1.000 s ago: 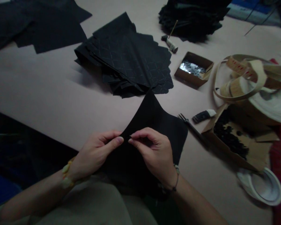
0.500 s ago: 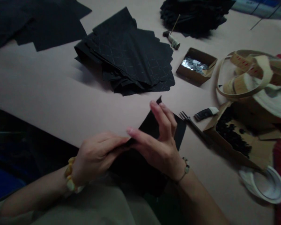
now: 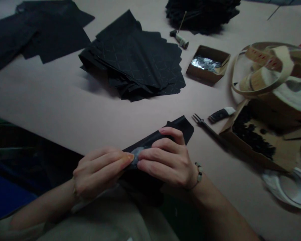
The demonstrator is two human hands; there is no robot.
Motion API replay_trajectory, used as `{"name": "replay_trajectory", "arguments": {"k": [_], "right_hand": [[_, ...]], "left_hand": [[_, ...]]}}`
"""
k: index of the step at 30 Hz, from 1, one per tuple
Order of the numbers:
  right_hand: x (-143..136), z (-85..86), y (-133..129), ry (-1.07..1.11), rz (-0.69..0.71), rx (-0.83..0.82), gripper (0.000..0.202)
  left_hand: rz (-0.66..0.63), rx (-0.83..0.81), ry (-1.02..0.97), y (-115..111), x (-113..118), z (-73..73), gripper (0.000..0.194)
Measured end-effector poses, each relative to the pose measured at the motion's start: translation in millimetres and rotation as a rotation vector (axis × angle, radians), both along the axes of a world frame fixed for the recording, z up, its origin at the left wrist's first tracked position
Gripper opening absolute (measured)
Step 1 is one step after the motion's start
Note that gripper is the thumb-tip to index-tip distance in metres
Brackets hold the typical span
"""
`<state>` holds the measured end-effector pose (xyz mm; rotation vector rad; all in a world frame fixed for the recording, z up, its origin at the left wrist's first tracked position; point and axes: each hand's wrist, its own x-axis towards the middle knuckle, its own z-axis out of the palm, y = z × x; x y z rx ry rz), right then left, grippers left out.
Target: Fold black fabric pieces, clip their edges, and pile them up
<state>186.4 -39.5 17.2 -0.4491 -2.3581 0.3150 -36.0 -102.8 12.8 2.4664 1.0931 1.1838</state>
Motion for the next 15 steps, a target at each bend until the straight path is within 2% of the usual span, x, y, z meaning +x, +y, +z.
{"name": "replay_trajectory", "arguments": {"k": [7, 15], "right_hand": [[-2, 0.9, 0, 0.020, 0.037, 0.007, 0.010], [-2, -1.8, -1, -0.006, 0.088, 0.120, 0.010]], "left_hand": [[-0.040, 0.138, 0.197, 3, -5, 17.8, 0.014], [-0.044, 0.195, 0.228, 3, -7, 15.6, 0.012]]}}
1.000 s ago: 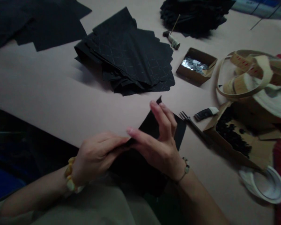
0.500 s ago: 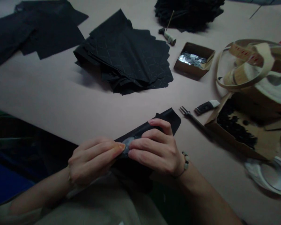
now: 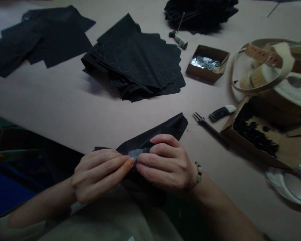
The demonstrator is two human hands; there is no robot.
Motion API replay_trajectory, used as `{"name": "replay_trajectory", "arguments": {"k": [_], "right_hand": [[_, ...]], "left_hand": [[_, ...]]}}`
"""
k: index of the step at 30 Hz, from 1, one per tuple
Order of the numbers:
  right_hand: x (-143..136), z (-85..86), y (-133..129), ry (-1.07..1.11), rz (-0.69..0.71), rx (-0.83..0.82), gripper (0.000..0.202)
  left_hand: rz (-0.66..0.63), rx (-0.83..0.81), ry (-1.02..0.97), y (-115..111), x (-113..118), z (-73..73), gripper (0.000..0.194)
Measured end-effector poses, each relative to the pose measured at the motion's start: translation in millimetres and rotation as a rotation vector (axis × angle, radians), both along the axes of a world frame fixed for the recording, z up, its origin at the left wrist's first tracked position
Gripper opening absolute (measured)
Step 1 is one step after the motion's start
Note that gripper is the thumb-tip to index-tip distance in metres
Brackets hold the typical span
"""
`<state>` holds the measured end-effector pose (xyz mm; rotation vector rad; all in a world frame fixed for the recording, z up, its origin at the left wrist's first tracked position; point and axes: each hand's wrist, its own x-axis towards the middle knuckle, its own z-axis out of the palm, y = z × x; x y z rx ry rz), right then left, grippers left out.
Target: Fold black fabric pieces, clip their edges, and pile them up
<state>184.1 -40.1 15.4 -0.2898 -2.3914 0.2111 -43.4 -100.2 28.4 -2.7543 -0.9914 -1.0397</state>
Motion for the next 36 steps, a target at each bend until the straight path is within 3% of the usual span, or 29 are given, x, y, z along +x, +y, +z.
{"name": "replay_trajectory", "arguments": {"k": [6, 12, 18, 22, 26, 30, 36], "right_hand": [[-3, 3.6, -1, -0.029, 0.013, 0.042, 0.009], [-5, 4.8, -1, 0.000, 0.018, 0.025, 0.011], [-8, 3.5, -3, -0.008, 0.029, -0.036, 0.014], [-8, 0.4, -5, -0.007, 0.008, -0.043, 0.011], [-8, -0.5, -6, 0.039, 0.013, -0.068, 0.008], [-9, 1.4, -4, 0.038, 0.026, -0.098, 0.015], [-11, -3.2, -5, 0.044, 0.071, -0.152, 0.012]], "left_hand": [[-0.114, -0.022, 0.011, 10, -6, -4.8, 0.017], [-0.168, 0.080, 0.071, 21, -10, -15.6, 0.016], [-0.256, 0.129, 0.103, 25, -14, -15.4, 0.014], [-0.181, 0.129, 0.081, 23, -17, -15.6, 0.017], [-0.088, 0.149, 0.190, 24, -19, -15.9, 0.017], [-0.256, 0.226, 0.283, 31, -20, -8.4, 0.017], [-0.519, 0.254, 0.263, 43, -15, -1.2, 0.026]]}}
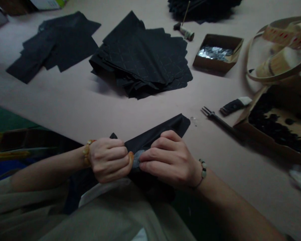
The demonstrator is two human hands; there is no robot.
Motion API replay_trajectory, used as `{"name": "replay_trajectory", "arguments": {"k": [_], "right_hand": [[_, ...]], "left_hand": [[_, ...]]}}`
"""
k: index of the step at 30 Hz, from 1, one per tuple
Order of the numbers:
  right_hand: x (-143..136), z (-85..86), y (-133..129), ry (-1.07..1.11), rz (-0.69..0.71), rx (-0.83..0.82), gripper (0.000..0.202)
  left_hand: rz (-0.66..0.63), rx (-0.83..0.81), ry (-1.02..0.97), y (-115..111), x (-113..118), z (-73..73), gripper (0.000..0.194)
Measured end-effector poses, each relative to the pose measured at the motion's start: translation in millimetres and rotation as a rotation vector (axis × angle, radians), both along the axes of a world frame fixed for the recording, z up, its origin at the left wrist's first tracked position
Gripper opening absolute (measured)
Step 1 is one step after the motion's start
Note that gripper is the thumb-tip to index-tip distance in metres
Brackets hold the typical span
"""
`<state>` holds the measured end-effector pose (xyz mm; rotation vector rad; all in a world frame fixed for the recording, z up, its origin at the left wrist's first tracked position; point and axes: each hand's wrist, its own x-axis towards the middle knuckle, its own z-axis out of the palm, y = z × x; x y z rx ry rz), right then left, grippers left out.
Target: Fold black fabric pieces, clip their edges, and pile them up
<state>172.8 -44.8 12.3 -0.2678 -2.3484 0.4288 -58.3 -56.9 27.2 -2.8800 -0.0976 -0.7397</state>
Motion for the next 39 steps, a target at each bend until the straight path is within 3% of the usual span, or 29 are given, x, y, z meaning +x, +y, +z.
{"name": "replay_trajectory", "arguments": {"k": [5, 7, 10, 13, 17, 22, 32, 35, 39], "right_hand": [[-2, -0.7, -2, 0.064, 0.001, -0.070, 0.023], [-1, 1.6, -2, 0.061, -0.019, -0.081, 0.023], [0, 4.0, -3, 0.055, -0.075, -0.032, 0.023], [0, 3.8, -4, 0.074, -0.098, -0.002, 0.026], [1, 3.1, -4, 0.067, -0.089, -0.050, 0.029], [3, 5.0, -4, 0.069, -0.124, -0.048, 0.031], [3, 2.1, -1, 0.035, -0.086, 0.039, 0.027], [2, 2.1, -3, 0.049, -0.098, 0.046, 0.024], [1, 2.3, -6, 0.061, -0.135, 0.052, 0.025]], "left_hand": [[-0.113, -0.033, -0.052, 7, 2, -3.9, 0.026], [-0.065, -0.013, -0.058, 8, 0, -4.8, 0.024], [0.115, -0.015, -0.112, 6, -2, -6.5, 0.019], [0.244, -0.158, -0.242, -1, -2, -10.6, 0.024], [0.240, -0.367, -0.348, -11, 0, -17.7, 0.031], [0.237, -0.464, -0.383, -17, 4, -22.8, 0.027], [0.214, -0.237, -0.321, -12, 7, -18.5, 0.020], [0.233, -0.252, -0.278, -12, 0, -16.3, 0.017], [0.294, -0.301, -0.361, -17, -4, -19.1, 0.020]]}}
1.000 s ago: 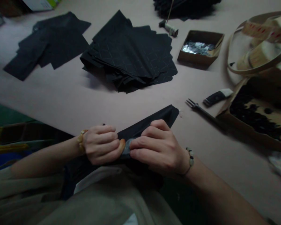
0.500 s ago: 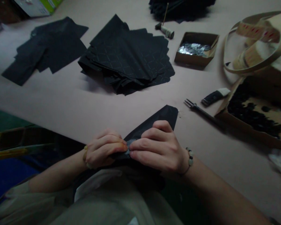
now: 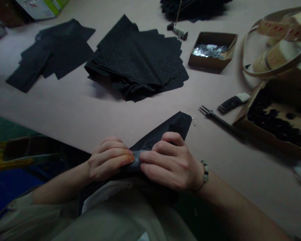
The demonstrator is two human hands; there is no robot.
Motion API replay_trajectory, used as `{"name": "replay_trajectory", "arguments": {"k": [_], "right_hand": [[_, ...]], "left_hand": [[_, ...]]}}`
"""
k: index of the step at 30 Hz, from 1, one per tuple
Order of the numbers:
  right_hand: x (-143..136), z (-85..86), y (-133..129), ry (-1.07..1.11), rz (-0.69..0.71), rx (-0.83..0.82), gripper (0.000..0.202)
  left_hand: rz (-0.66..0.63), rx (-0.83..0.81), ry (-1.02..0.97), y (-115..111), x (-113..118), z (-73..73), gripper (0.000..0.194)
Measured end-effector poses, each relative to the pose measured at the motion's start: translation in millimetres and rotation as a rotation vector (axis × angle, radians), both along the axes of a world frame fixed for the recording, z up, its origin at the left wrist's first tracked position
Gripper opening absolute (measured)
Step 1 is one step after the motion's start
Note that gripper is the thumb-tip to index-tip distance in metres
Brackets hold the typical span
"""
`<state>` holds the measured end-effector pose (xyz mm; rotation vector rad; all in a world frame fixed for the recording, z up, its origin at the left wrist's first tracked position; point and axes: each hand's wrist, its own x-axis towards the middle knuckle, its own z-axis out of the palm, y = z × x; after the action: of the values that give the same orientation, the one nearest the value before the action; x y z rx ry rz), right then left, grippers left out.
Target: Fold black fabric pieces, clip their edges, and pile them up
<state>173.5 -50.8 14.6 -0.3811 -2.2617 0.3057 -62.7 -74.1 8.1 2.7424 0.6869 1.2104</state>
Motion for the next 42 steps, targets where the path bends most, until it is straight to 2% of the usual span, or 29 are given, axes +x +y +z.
{"name": "replay_trajectory", "arguments": {"k": [4, 9, 15, 24, 30, 35, 42], "right_hand": [[1, -0.8, 1, 0.034, 0.009, -0.029, 0.028], [2, -1.6, 4, 0.049, 0.016, -0.058, 0.027], [0, -4.6, 7, -0.012, 0.145, -0.101, 0.020], [0, -1.9, 4, 0.090, 0.069, -0.109, 0.017], [0, 0.9, 2, 0.040, 0.044, -0.047, 0.021], [2, 3.2, 3, 0.041, 0.048, -0.058, 0.019], [3, 2.4, 3, 0.041, 0.022, -0.057, 0.018]], "left_hand": [[0.002, -0.012, -0.010, -2, 1, -0.5, 0.022], [-0.054, -0.050, 0.023, 3, 4, 9.4, 0.019], [-0.089, -0.007, 0.121, 4, 6, 15.6, 0.019], [-0.025, 0.014, 0.058, 3, 2, 11.0, 0.022], [-0.016, -0.039, -0.009, 5, 7, 5.5, 0.023], [-0.086, -0.123, 0.050, 12, 7, 11.5, 0.025], [-0.125, -0.131, 0.060, 18, 7, 14.1, 0.027]]}}
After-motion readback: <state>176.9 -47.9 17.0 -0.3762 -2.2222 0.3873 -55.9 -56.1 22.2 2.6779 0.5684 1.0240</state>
